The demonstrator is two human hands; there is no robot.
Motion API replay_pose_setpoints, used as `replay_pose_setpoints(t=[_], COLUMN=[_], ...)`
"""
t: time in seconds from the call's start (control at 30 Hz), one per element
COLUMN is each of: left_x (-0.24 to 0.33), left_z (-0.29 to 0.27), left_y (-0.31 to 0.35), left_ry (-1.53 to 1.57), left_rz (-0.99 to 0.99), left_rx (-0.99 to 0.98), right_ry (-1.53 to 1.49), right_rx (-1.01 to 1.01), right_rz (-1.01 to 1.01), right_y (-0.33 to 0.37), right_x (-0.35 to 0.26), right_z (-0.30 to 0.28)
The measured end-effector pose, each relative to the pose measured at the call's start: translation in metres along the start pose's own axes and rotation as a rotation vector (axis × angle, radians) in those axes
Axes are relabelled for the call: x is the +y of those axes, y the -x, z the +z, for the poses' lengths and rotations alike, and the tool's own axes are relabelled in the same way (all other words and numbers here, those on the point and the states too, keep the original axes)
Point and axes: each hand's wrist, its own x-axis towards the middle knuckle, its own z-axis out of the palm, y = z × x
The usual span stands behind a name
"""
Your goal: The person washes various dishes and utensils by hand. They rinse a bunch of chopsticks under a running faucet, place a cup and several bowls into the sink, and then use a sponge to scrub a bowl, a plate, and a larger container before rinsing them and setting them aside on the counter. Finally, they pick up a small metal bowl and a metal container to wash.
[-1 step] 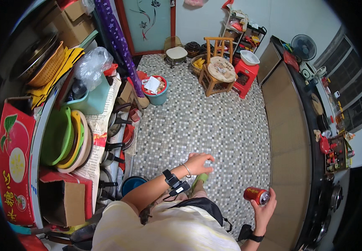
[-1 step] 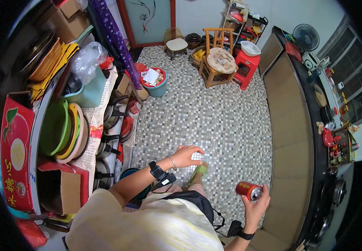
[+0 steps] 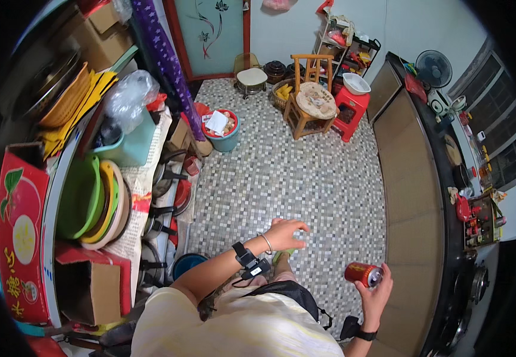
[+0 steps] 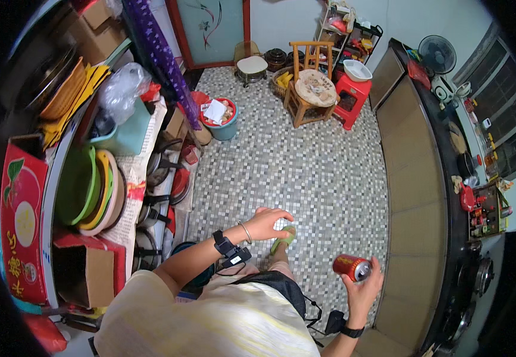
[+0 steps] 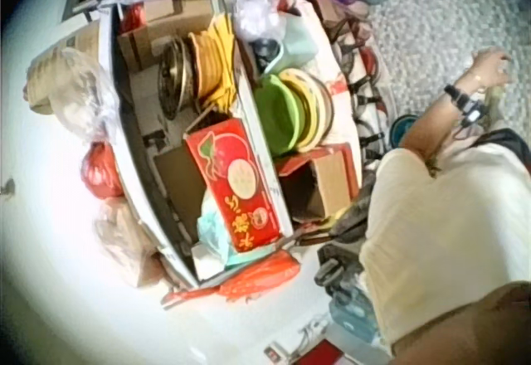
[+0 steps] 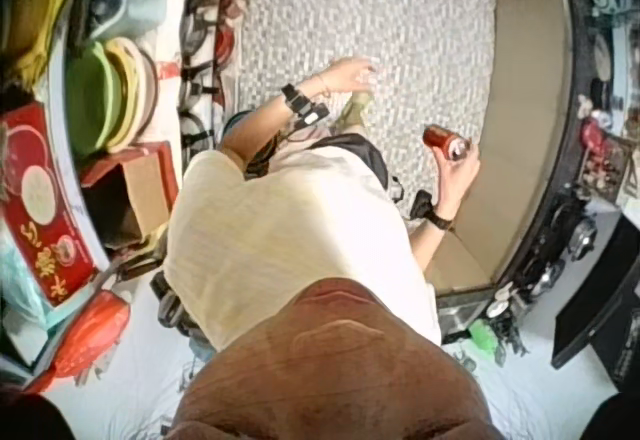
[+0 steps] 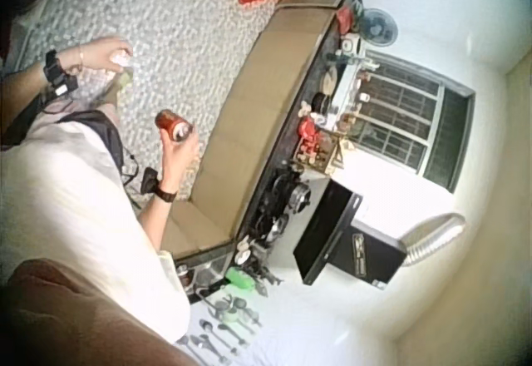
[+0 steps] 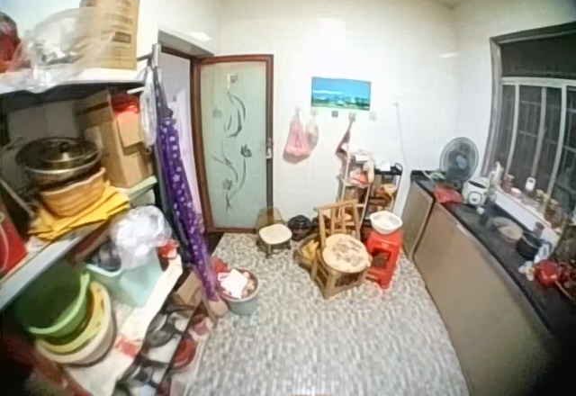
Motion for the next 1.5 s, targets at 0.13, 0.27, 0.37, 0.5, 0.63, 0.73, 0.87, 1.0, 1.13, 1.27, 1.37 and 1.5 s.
replay_pose_setpoints(t=[0.13, 0.27, 0.37, 0.5, 0.63, 0.73, 0.87, 1.0, 1.13, 1.27, 1.37, 1.5], left_x=[0.012, 0.024, 0.019, -0.01, -0.064, -0.16, -0.318, -0.487, -0.641, -0.71, -0.747, -0.815], left_z=[-0.022, -0.047, -0.079, -0.136, -0.21, -0.267, -0.343, -0.401, -0.427, -0.452, -0.451, -0.405], left_y=[-0.076, -0.154, -0.202, -0.251, -0.287, -0.326, -0.38, -0.429, -0.431, -0.45, -0.48, -0.496], left_ry=[-0.053, -0.091, -0.109, -0.091, -0.049, 0.068, 0.185, 0.227, 0.234, 0.43, 0.524, 0.522], left_rz=[0.237, 0.301, 0.249, 0.178, -0.027, -0.186, -0.394, -0.464, -0.795, -1.048, -1.111, -1.343], left_rx=[-0.057, 0.019, 0.034, 0.169, 0.246, 0.358, 0.57, 0.881, 0.979, 0.959, 0.942, 1.004], right_ry=[-0.086, -0.101, -0.157, -0.201, -0.399, -0.347, -0.24, -0.109, 0.084, 0.266, 0.352, 0.334], right_rx=[-0.147, -0.231, -0.272, -0.312, -0.479, -0.495, -0.375, -0.299, -0.338, -0.366, -0.492, -0.488], right_rz=[-0.273, -0.338, -0.379, -0.578, -0.523, -0.459, -0.232, 0.123, 0.192, 0.165, 0.367, 0.337], right_y=[-0.108, -0.199, -0.261, -0.343, -0.408, -0.458, -0.516, -0.537, -0.577, -0.599, -0.614, -0.627], right_x=[-0.033, -0.075, -0.104, -0.154, -0.205, -0.22, -0.223, -0.22, -0.268, -0.285, -0.296, -0.311], right_z=[0.056, 0.094, 0.118, 0.166, 0.214, 0.259, 0.3, 0.337, 0.381, 0.42, 0.459, 0.505])
